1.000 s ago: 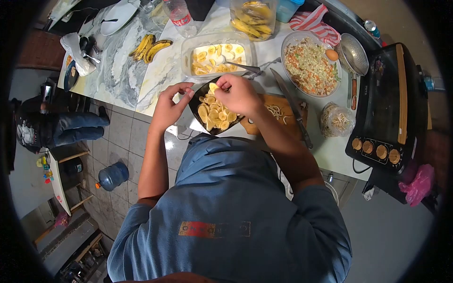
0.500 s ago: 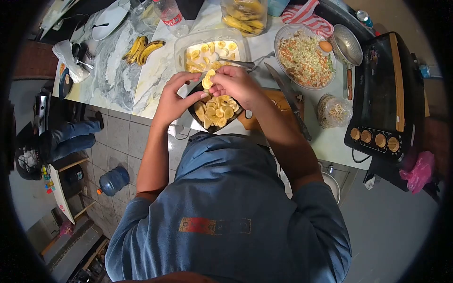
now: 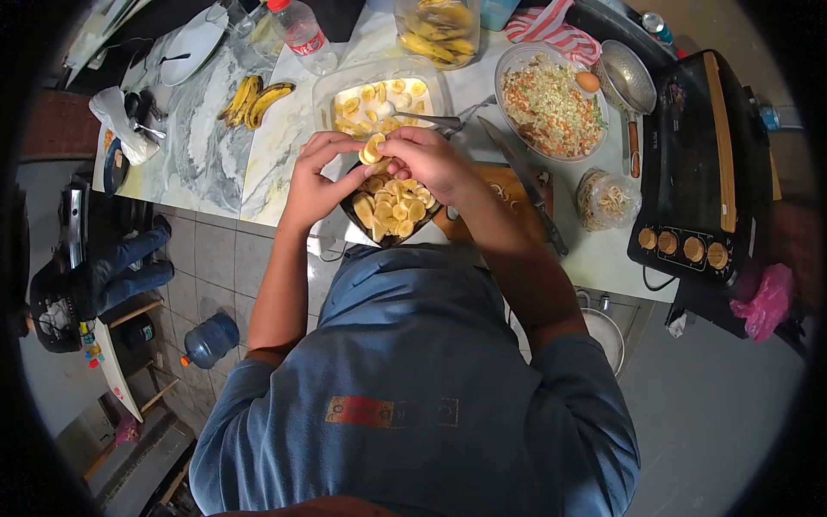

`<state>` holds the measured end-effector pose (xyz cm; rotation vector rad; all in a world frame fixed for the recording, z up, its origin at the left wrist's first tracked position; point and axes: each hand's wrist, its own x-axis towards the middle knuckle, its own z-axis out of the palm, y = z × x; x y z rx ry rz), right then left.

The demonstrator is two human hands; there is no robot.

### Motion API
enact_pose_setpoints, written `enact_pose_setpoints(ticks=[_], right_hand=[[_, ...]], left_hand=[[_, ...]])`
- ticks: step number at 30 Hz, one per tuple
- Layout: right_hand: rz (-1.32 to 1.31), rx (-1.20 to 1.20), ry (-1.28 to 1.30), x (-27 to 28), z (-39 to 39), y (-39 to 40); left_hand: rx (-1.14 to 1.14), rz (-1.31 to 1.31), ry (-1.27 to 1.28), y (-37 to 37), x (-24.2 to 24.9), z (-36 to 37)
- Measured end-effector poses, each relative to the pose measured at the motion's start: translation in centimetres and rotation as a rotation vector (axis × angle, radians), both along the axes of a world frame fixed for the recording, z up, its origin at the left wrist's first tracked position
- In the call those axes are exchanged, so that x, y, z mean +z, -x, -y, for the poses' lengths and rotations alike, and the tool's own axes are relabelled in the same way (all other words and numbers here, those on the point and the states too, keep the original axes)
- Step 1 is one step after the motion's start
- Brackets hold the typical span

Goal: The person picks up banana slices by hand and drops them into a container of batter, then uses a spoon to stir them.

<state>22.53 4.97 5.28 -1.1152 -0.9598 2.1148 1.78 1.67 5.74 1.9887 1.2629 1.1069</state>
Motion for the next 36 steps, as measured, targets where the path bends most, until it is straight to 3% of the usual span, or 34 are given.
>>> enact_pose_setpoints(ticks=[20, 23, 25, 27, 29, 36], right_hand=[[-0.014, -0.137, -0.066, 0.0, -0.3, 0.0], [0.066, -0.206, -0.142, 0.8, -1.3, 0.1], [0.364, -0.313, -0.416, 1.4, -2.3, 0.2], [0.43, -0.331, -0.508, 1.3, -3.5, 0.1], [0.51, -0.298, -0.67, 0.7, -4.8, 0.1], [0.594, -0.361, -0.687, 0.9, -5.1, -0.4]], left_hand=[[0.041, 0.012, -0.008, 0.1, -0.7, -0.6], [0.082, -0.021, 0.006, 0.6, -0.4, -0.6], [0.109, -0.065, 0.014, 0.9, -0.5, -0.8], [0.118, 0.051, 0.08, 1.4, -0.9, -1.7], [0.127, 0.005, 0.048, 1.6, -0.8, -2.5], [0.215, -0.201, 0.006, 1.4, -0.1, -6.6]])
